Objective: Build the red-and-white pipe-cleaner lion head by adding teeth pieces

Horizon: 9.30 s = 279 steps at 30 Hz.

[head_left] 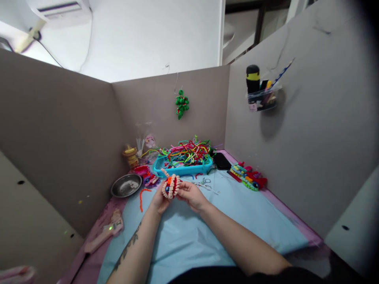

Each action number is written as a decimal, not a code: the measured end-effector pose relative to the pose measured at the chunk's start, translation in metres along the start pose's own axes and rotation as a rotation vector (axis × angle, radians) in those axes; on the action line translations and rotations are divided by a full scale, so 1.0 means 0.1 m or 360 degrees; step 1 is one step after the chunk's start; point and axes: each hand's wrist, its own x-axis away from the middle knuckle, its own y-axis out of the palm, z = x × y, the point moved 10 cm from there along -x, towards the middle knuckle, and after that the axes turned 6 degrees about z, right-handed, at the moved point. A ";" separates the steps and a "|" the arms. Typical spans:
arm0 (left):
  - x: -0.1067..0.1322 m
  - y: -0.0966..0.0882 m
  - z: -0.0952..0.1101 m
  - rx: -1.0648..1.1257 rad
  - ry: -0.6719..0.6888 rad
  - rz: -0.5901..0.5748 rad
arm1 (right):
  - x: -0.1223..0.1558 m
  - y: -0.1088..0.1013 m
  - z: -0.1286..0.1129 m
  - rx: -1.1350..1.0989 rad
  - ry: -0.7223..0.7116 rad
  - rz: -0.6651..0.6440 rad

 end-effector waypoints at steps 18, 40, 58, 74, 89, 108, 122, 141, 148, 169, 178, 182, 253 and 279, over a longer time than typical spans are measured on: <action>0.09 0.14 0.05 -0.0048 0.0049 -0.0202 | -0.01 -0.05 0.00 -0.0119 -0.0118 0.0189; 0.23 0.25 0.28 -0.0182 0.0265 -0.0283 | -0.05 -0.16 0.30 -0.0462 0.0196 0.0151; 0.10 0.12 0.06 0.0019 0.0289 0.0063 | -0.08 -0.13 0.36 -0.0434 0.0210 0.0210; 0.15 0.05 0.27 -0.0057 0.0386 0.0065 | 0.03 -0.38 -0.60 0.1000 -0.0779 0.0500; 0.17 0.15 0.19 -0.0371 0.0448 0.0039 | 0.02 -0.27 -0.57 0.1047 -0.0734 0.0386; 0.16 0.16 0.14 -0.0490 0.0448 -0.0019 | 0.15 -0.07 -0.74 0.1462 -0.1078 0.0264; 0.16 0.15 0.13 -0.0497 0.0398 -0.0024 | 0.20 0.02 -0.79 0.1766 -0.1341 0.0078; 0.17 0.16 0.14 -0.0433 0.0363 -0.0015 | 0.22 0.10 -0.75 0.1959 -0.1452 -0.0091; 0.16 0.16 0.15 -0.0384 0.0326 -0.0033 | 0.21 0.08 -0.79 0.1835 -0.1410 -0.0074; 0.24 0.34 0.15 -0.0620 0.0468 -0.0241 | -0.07 -0.31 -0.58 0.1158 -0.0560 0.0213; 0.24 0.38 0.09 -0.0714 0.0452 -0.0369 | -0.13 -0.35 -0.48 0.0902 -0.0415 0.0134; 0.22 0.35 0.09 -0.0679 0.0458 -0.0352 | -0.10 -0.31 -0.52 0.1019 -0.0469 0.0160; 0.24 0.32 0.25 -0.0509 0.0580 -0.0124 | 0.26 0.05 -0.86 0.1762 -0.1382 0.0299; 0.23 0.31 0.24 -0.0480 0.0541 -0.0089 | 0.27 0.08 -0.89 0.1715 -0.1456 0.0152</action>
